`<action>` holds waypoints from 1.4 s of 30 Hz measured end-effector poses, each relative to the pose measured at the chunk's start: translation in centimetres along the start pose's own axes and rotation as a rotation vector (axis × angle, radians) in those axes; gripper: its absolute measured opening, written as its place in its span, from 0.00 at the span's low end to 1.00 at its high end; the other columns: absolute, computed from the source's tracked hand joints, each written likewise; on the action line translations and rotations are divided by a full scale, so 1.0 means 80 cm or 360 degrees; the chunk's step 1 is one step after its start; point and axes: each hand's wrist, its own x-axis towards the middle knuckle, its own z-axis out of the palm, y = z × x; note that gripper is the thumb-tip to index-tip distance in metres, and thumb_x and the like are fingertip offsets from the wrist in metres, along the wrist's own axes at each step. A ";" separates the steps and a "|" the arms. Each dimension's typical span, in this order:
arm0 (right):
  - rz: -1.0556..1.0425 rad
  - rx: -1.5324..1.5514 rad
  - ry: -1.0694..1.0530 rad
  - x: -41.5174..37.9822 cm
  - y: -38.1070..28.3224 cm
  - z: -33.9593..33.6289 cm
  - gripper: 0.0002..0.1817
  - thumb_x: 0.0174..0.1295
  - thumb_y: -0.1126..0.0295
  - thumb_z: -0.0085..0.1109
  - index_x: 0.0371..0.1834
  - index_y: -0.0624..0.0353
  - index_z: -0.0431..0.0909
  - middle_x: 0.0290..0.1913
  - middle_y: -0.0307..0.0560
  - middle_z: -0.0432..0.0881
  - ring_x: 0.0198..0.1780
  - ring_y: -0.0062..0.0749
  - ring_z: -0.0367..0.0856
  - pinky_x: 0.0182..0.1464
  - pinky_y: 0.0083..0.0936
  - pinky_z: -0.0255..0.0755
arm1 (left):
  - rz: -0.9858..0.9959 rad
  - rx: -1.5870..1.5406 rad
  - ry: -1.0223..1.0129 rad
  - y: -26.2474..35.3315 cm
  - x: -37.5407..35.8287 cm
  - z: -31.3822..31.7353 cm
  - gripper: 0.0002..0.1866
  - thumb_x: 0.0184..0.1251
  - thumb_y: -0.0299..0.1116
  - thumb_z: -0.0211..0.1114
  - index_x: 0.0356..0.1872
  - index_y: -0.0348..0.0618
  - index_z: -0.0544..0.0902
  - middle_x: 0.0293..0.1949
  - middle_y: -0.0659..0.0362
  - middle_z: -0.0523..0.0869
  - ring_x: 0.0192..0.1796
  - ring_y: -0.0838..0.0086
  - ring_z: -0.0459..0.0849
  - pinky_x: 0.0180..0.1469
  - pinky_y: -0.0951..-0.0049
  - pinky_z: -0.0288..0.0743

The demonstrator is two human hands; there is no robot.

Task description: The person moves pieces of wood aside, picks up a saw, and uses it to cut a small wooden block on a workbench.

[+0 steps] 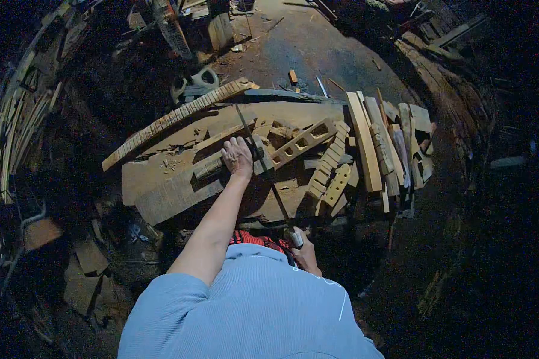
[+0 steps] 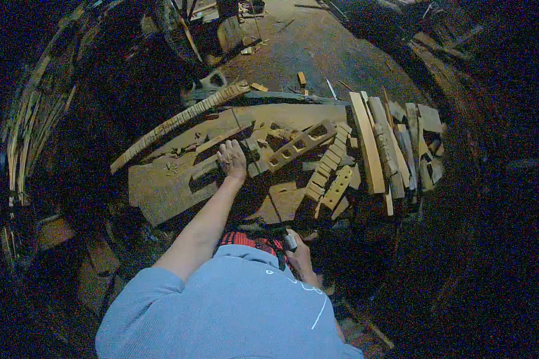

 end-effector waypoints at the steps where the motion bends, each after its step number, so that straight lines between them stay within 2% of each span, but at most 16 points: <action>1: 0.0044 0.0026 -0.0014 -0.003 -0.005 -0.001 0.30 0.38 0.80 0.52 0.52 0.55 0.65 0.40 0.53 0.76 0.41 0.35 0.75 0.44 0.23 0.66 | -0.0020 0.0006 -0.0043 0.000 0.001 0.000 0.04 0.54 0.29 0.48 0.25 0.44 0.70 0.30 0.56 0.71 0.39 0.65 0.69 0.40 0.65 0.64; 6: 0.0030 0.0100 0.0020 -0.006 -0.010 0.007 0.29 0.40 0.82 0.51 0.51 0.56 0.66 0.41 0.51 0.76 0.41 0.33 0.74 0.45 0.21 0.65 | -0.0044 -0.0007 -0.0146 0.001 0.003 -0.002 0.03 0.55 0.29 0.48 0.26 0.44 0.70 0.31 0.56 0.71 0.39 0.64 0.69 0.41 0.63 0.64; 9: 0.0129 0.0246 0.0000 -0.008 -0.009 0.009 0.28 0.40 0.82 0.51 0.50 0.56 0.66 0.40 0.49 0.76 0.41 0.31 0.74 0.45 0.21 0.65 | -0.0043 -0.0018 -0.0178 0.000 0.002 0.001 0.04 0.55 0.29 0.47 0.26 0.43 0.70 0.31 0.56 0.71 0.40 0.64 0.69 0.41 0.63 0.64; 12: 0.0036 0.0219 -0.0003 -0.007 -0.005 0.006 0.28 0.39 0.83 0.50 0.50 0.56 0.67 0.39 0.47 0.76 0.41 0.28 0.73 0.45 0.20 0.64 | 0.0036 -0.0059 -0.0027 -0.007 0.000 0.001 0.04 0.55 0.29 0.46 0.27 0.43 0.70 0.31 0.55 0.71 0.39 0.63 0.69 0.40 0.62 0.64; 18: -0.0069 0.0273 0.0058 -0.006 0.005 0.014 0.29 0.38 0.85 0.50 0.50 0.56 0.67 0.39 0.47 0.76 0.42 0.28 0.73 0.45 0.19 0.64 | 0.0383 -0.0159 -0.0310 -0.028 0.007 -0.014 0.07 0.53 0.30 0.46 0.31 0.41 0.70 0.32 0.54 0.71 0.39 0.62 0.69 0.39 0.61 0.63; 21: 0.0037 0.0173 0.0033 -0.009 -0.006 0.011 0.30 0.38 0.86 0.50 0.50 0.56 0.66 0.40 0.49 0.76 0.42 0.28 0.73 0.45 0.20 0.64 | 0.0364 -0.0054 -0.0248 -0.025 0.006 -0.017 0.07 0.53 0.30 0.46 0.30 0.41 0.70 0.32 0.54 0.71 0.39 0.63 0.69 0.38 0.63 0.63; 29: -0.0133 0.0045 0.0062 -0.005 -0.007 0.010 0.28 0.41 0.84 0.53 0.50 0.55 0.66 0.38 0.49 0.76 0.40 0.31 0.75 0.42 0.21 0.66 | 0.0254 0.0001 -0.0094 -0.019 0.002 -0.015 0.06 0.53 0.31 0.47 0.30 0.42 0.70 0.32 0.55 0.71 0.40 0.64 0.69 0.39 0.64 0.63; 32: -0.0028 0.0105 0.0026 -0.007 -0.010 0.006 0.27 0.41 0.83 0.55 0.49 0.55 0.67 0.38 0.50 0.77 0.39 0.33 0.76 0.41 0.23 0.67 | 0.0237 -0.0028 -0.0172 -0.019 0.004 -0.019 0.06 0.54 0.31 0.46 0.30 0.42 0.70 0.32 0.56 0.70 0.39 0.64 0.69 0.39 0.65 0.63; 33: -0.0037 0.0108 0.0027 -0.007 -0.012 0.006 0.27 0.41 0.83 0.55 0.49 0.55 0.67 0.38 0.50 0.77 0.39 0.33 0.76 0.41 0.23 0.67 | 0.0229 -0.0044 -0.0213 -0.019 0.004 -0.020 0.06 0.54 0.31 0.46 0.30 0.42 0.70 0.32 0.56 0.70 0.39 0.65 0.69 0.39 0.65 0.63; 35: -0.0131 0.0027 0.0067 -0.008 -0.013 0.006 0.27 0.40 0.82 0.55 0.49 0.55 0.66 0.38 0.52 0.77 0.40 0.36 0.76 0.41 0.24 0.68 | 0.0261 -0.0016 -0.0090 -0.020 0.002 -0.018 0.06 0.54 0.31 0.46 0.30 0.42 0.70 0.31 0.56 0.70 0.39 0.65 0.69 0.39 0.65 0.63; 36: -0.0137 0.0028 0.0071 -0.008 -0.011 0.006 0.27 0.40 0.82 0.55 0.49 0.55 0.66 0.38 0.52 0.77 0.40 0.36 0.76 0.41 0.24 0.68 | 0.0239 -0.0038 -0.0156 -0.019 0.003 -0.020 0.06 0.54 0.31 0.46 0.29 0.42 0.70 0.31 0.56 0.70 0.39 0.65 0.69 0.39 0.65 0.63; 39: -0.0083 0.0010 0.0056 -0.006 -0.004 0.006 0.27 0.40 0.82 0.55 0.49 0.55 0.67 0.38 0.52 0.77 0.39 0.36 0.77 0.41 0.24 0.68 | 0.0220 -0.0026 -0.0233 -0.017 0.005 -0.021 0.05 0.53 0.30 0.47 0.28 0.43 0.70 0.31 0.56 0.70 0.38 0.65 0.69 0.38 0.65 0.63; 41: -0.0064 0.0014 0.0053 -0.005 -0.003 0.006 0.34 0.32 0.86 0.51 0.50 0.51 0.66 0.44 0.50 0.75 0.44 0.38 0.75 0.44 0.24 0.67 | 0.0227 -0.0002 -0.0176 -0.018 0.004 -0.015 0.05 0.53 0.30 0.47 0.27 0.43 0.71 0.30 0.56 0.70 0.38 0.65 0.69 0.38 0.66 0.63; 42: -0.0060 0.0015 0.0053 -0.005 -0.001 0.005 0.34 0.32 0.86 0.51 0.50 0.51 0.66 0.44 0.50 0.75 0.44 0.38 0.75 0.44 0.24 0.67 | 0.0229 -0.0002 -0.0180 -0.018 0.003 -0.016 0.05 0.53 0.30 0.47 0.27 0.43 0.71 0.30 0.56 0.70 0.38 0.65 0.69 0.38 0.66 0.63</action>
